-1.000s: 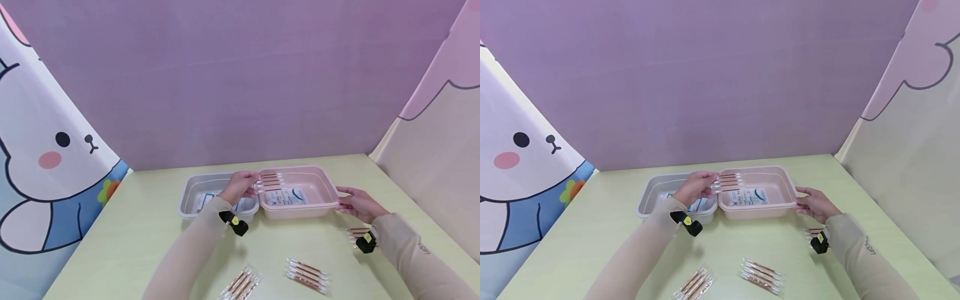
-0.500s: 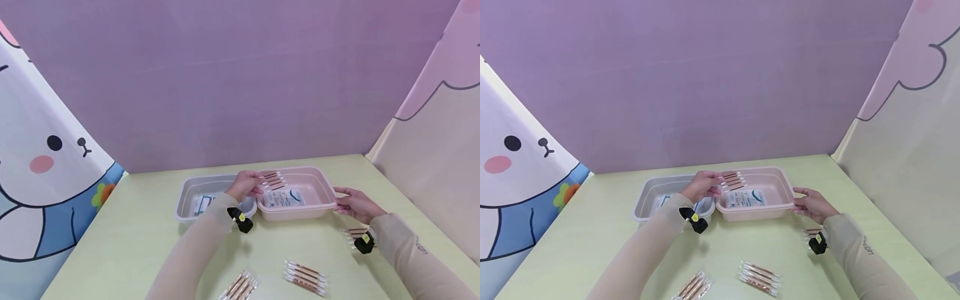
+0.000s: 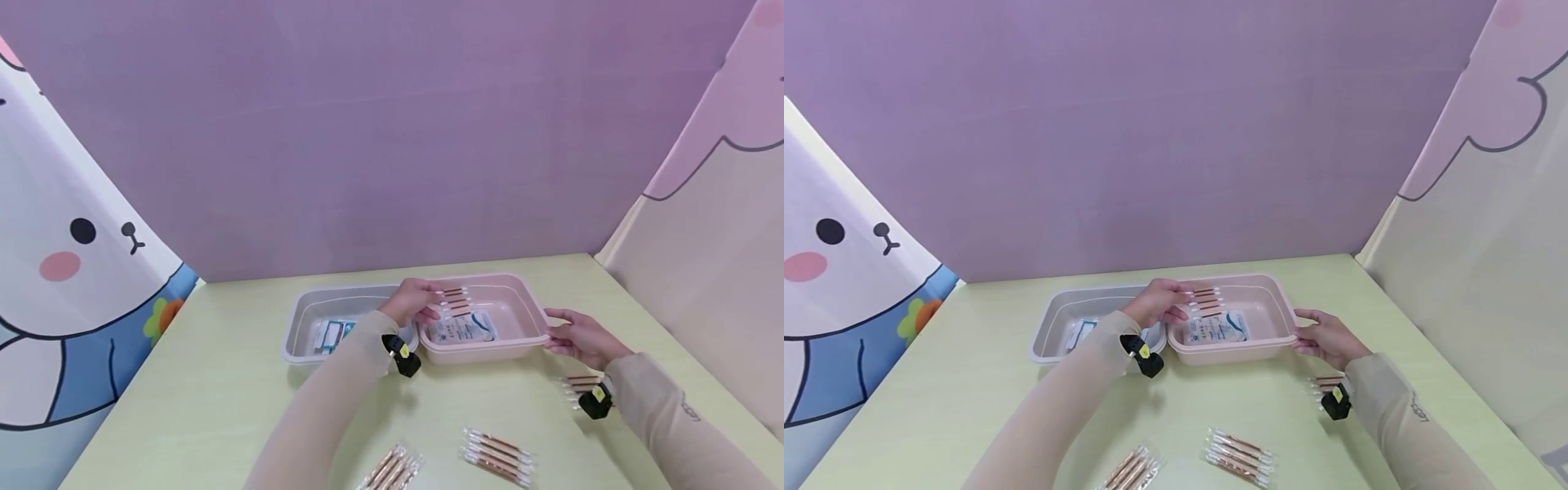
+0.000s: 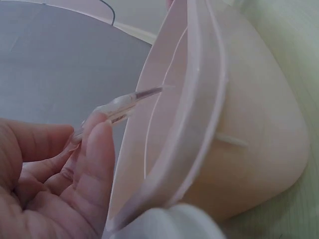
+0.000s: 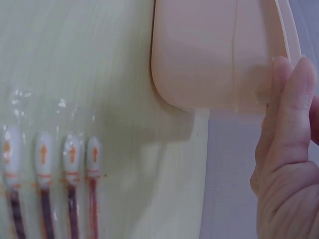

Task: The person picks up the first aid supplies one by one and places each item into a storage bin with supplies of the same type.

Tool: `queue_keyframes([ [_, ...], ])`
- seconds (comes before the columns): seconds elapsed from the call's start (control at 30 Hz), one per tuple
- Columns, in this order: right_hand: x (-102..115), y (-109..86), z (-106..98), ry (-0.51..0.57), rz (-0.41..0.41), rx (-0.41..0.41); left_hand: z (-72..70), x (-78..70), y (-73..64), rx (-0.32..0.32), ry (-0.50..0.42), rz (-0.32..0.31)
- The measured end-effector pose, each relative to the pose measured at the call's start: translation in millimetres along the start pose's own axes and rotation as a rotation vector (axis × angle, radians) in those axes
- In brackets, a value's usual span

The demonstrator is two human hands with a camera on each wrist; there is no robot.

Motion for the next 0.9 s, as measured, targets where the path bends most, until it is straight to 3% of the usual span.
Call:
queue_keyframes([
  [0.4, 0.0, 0.5, -0.3, -0.041, 0.0, -0.021, 19.1, -1.0, 9.4, 0.028, 0.041, 0.023],
  [0.77, 2.6, 1.0, -1.7, -0.032, 0.0, -0.027, 29.3, -2.9, 14.2, -0.018, 0.111, 0.02],
  [0.9, 0.8, 1.2, -3.4, -0.027, 0.006, -0.035, 37.1, -0.7, 18.6, 0.004, 0.114, 0.02],
])
Point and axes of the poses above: each hand's wrist, its own y-axis towards the middle knuckle, its own z-axis out of the palm, x = y × z, the point moved 8 cm from there along y, towards the middle knuckle, and after that the axes turned 11 degrees about y, right-handed, at the moved point
